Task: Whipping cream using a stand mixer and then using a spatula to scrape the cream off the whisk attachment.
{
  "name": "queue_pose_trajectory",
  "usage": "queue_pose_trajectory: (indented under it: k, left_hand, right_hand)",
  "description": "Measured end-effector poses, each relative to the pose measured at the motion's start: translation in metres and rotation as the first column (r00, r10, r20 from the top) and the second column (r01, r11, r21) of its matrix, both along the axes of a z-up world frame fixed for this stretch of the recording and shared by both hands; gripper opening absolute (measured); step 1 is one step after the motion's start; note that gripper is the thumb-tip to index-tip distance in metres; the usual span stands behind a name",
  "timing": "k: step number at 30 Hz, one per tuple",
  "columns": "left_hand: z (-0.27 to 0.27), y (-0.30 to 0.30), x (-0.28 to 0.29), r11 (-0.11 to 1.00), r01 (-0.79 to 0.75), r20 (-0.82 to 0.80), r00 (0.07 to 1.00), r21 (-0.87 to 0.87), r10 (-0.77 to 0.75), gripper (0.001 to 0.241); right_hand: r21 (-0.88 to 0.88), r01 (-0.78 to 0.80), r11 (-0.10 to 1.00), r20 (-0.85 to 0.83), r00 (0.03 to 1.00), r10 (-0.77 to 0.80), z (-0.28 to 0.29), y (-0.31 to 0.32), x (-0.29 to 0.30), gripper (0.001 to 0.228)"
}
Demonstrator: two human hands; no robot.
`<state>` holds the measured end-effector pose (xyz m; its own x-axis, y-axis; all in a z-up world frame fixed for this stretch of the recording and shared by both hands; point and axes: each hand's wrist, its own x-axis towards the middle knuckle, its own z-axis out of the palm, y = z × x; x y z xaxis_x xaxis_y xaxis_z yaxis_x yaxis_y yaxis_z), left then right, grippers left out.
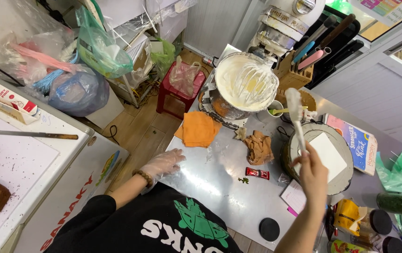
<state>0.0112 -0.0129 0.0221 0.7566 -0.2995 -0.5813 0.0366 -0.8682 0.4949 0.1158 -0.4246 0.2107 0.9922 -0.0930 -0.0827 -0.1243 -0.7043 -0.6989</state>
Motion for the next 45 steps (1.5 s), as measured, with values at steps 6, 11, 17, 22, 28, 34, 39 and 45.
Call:
queue_pose_trajectory:
  k: [6,11,17,22,28,34,39,45]
  left_hand:
    - [0.004,-0.002,0.000,1.000,0.005,-0.001,1.000,0.000,-0.005,0.060]
    - [-0.002,-0.001,-0.006,0.999,-0.023,0.022,0.999,-0.028,0.024,0.060]
    - [-0.012,0.005,-0.009,0.989,-0.097,0.057,0.993,-0.115,0.104,0.060]
    - [-0.001,0.020,0.019,0.779,-0.299,-0.007,0.935,-0.551,0.354,0.054]
    - [0.109,0.019,0.105,0.795,-0.436,0.225,0.799,-0.422,0.558,0.073]
    - [0.088,-0.008,0.190,0.789,-0.326,0.599,0.519,-0.521,0.610,0.097]
    - [0.047,-0.009,0.241,0.814,-0.374,0.569,0.583,-0.445,0.580,0.058]
    - [0.061,0.002,0.254,0.700,-0.332,0.389,0.645,-0.633,0.658,0.060]
  right_hand:
    - [-0.189,-0.352,0.916,0.219,0.895,0.389,-0.064,0.069,0.016,0.043]
    - [-0.447,-0.260,0.856,0.352,0.828,0.436,-0.098,0.133,0.031,0.045]
    - [-0.547,-0.213,0.810,0.416,0.770,0.484,-0.111,0.123,-0.007,0.044]
    - [-0.473,-0.200,0.858,0.400,0.819,0.411,-0.083,0.096,-0.060,0.041]
    - [0.392,-0.161,0.906,0.239,0.969,0.069,-0.149,0.089,-0.032,0.024]
    - [0.927,-0.059,0.370,0.108,0.988,-0.112,-0.223,0.114,0.032,0.021]
    - [0.942,0.086,0.326,-0.015,0.977,-0.215,-0.240,0.120,0.023,0.024]
    - [0.874,0.235,0.425,-0.134,0.958,-0.253,-0.238,0.099,-0.059,0.030]
